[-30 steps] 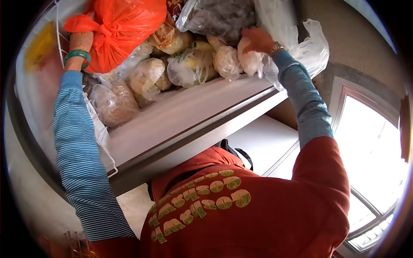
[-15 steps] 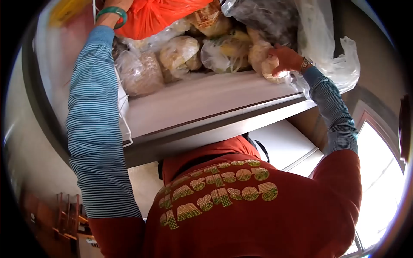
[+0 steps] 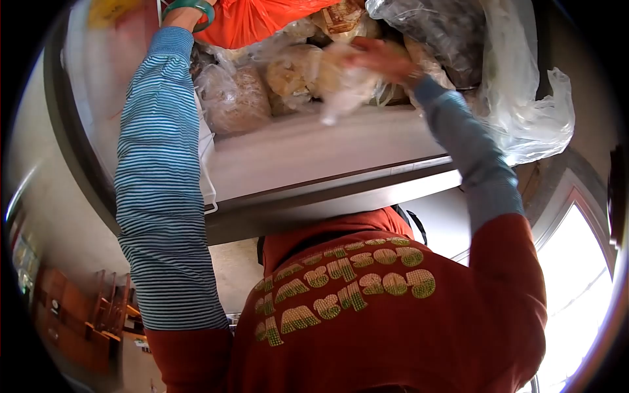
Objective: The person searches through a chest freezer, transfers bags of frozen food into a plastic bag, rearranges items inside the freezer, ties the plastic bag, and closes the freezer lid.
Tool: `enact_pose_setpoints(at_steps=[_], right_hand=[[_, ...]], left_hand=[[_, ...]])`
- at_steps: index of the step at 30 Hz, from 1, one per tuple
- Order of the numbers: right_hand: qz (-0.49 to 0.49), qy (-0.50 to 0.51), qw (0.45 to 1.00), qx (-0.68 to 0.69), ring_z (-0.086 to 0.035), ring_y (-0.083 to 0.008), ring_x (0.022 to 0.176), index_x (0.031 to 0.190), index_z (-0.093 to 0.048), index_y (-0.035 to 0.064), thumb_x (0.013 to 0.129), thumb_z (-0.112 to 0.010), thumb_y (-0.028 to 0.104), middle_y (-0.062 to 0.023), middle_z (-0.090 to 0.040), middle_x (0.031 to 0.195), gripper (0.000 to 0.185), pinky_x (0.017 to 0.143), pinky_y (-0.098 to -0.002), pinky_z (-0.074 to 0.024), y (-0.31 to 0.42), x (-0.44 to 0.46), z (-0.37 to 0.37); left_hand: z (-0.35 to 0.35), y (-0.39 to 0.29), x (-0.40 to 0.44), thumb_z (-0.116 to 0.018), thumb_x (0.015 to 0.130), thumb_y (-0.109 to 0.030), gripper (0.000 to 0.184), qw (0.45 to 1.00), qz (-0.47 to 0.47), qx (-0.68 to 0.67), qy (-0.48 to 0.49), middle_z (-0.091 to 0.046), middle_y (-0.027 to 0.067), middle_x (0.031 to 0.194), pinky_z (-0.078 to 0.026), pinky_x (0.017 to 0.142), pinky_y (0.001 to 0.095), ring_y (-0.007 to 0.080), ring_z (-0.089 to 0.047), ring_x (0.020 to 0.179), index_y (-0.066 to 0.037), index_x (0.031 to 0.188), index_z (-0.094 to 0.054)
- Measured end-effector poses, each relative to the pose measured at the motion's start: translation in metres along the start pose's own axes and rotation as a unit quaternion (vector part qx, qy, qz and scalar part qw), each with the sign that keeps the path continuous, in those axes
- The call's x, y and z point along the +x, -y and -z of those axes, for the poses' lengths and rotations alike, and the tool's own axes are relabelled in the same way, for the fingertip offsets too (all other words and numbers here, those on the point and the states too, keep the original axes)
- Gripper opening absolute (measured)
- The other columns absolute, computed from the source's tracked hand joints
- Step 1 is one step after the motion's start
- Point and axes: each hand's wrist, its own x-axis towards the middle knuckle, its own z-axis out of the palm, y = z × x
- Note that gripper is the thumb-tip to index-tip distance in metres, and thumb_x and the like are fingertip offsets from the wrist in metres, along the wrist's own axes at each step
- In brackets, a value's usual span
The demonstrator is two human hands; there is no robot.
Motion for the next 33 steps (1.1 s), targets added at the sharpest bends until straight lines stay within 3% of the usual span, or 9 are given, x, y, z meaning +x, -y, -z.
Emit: enact_pose_setpoints(at_steps=[2,5,7,8,10,15,21,27,33], right_hand=[[-0.03,-0.068,0.991,0.114,-0.047,-0.0245,0.113,0.13,-0.04,-0.001,0.066,-0.066,0.06,-0.015,-0.049,0.124,0.091,0.089,-0.0353,-0.0415,-0.014,0.048,-0.05],[-0.007,-0.087,0.946,0.312,-0.055,-0.0179,0.098,0.122,-0.049,0.0018,0.072,-0.07,0.045,-0.01,-0.06,0.108,0.07,0.071,-0.0335,-0.0487,-0.011,0.07,-0.093],[0.019,-0.189,0.982,-0.003,-0.06,-0.0183,0.079,0.113,-0.055,0.005,0.073,-0.07,0.034,-0.009,-0.066,0.087,0.052,0.066,-0.0321,-0.0492,-0.032,0.085,-0.09],[0.034,-0.237,0.97,-0.041,-0.061,-0.0222,0.067,0.101,-0.061,0.0061,0.073,-0.069,0.029,-0.0112,-0.065,0.075,0.037,0.066,-0.0311,-0.0493,-0.047,0.079,-0.086],[0.033,-0.276,0.955,-0.105,-0.062,-0.0244,0.073,0.09,-0.065,0.0064,0.073,-0.065,0.026,-0.0139,-0.065,0.08,0.026,0.07,-0.0324,-0.0492,-0.06,0.049,-0.054],[-0.082,-0.391,0.799,-0.449,-0.055,-0.0363,0.09,0.106,-0.056,0.0119,0.071,-0.066,0.041,-0.0153,-0.054,0.102,0.047,0.078,-0.0462,-0.0458,-0.083,-0.051,0.025],[-0.279,-0.31,0.839,-0.35,-0.053,-0.0396,0.098,0.119,-0.046,0.0136,0.06,-0.073,0.05,-0.0215,-0.047,0.112,0.075,0.082,-0.0515,-0.0426,-0.085,-0.068,0.027],[-0.002,-0.121,0.893,-0.433,-0.053,-0.0362,0.1,0.12,-0.048,0.02,0.057,-0.076,0.039,-0.0162,-0.049,0.109,0.072,0.081,-0.0506,-0.0402,-0.079,-0.067,0.029],[-0.065,-0.023,0.884,-0.462,-0.056,-0.0312,0.097,0.105,-0.059,0.0203,0.049,-0.075,0.033,-0.0092,-0.061,0.099,0.06,0.08,-0.0463,-0.0412,-0.084,-0.021,0.005]], left_hand=[[-0.001,0.005,0.002,-0.039,0.086,-0.013,0.022,1.0,-0.004,0.009,0.005,-0.056,0.0197,0.1,-0.039,0.084,0.0403,0.0353,-0.051,0.098,-0.003,0.099,-0.054],[-0.01,0.012,0.005,-0.039,0.086,-0.013,0.022,1.0,-0.008,0.016,0.009,-0.056,0.0197,0.1,-0.039,0.084,0.0403,0.0353,-0.051,0.098,-0.003,0.098,-0.054],[-0.016,0.018,0.005,-0.039,0.086,-0.013,0.022,1.0,-0.013,0.019,0.011,-0.056,0.0197,0.1,-0.039,0.084,0.0404,0.0353,-0.051,0.098,-0.003,0.098,-0.054],[-0.017,0.021,0.007,-0.039,0.086,-0.013,0.022,1.0,-0.015,0.025,0.01,-0.056,0.0197,0.1,-0.04,0.084,0.0404,0.0354,-0.051,0.098,-0.003,0.098,-0.054],[-0.019,0.029,0.008,-0.04,0.085,-0.013,0.022,0.999,-0.013,0.028,0.009,-0.056,0.0197,0.1,-0.04,0.084,0.0404,0.0354,-0.051,0.098,-0.003,0.098,-0.054],[-0.024,0.035,0.003,-0.04,0.085,-0.013,0.022,0.999,-0.013,0.03,0.012,-0.056,0.0197,0.1,-0.04,0.084,0.0405,0.0354,-0.051,0.097,-0.003,0.098,-0.055],[-0.026,0.041,0.005,-0.04,0.085,-0.013,0.022,0.999,-0.014,0.031,0.015,-0.056,0.0196,0.099,-0.04,0.083,0.0406,0.0355,-0.051,0.097,-0.003,0.098,-0.055],[-0.029,0.031,0.0,-0.04,0.085,-0.013,0.021,0.999,-0.014,0.03,0.009,-0.056,0.0196,0.099,-0.04,0.083,0.0407,0.0356,-0.051,0.096,-0.003,0.097,-0.055],[-0.023,0.028,-0.011,-0.04,0.085,-0.013,0.021,0.999,-0.008,0.028,0.011,-0.056,0.0196,0.099,-0.04,0.082,0.0408,0.0356,-0.051,0.096,-0.003,0.097,-0.055]])
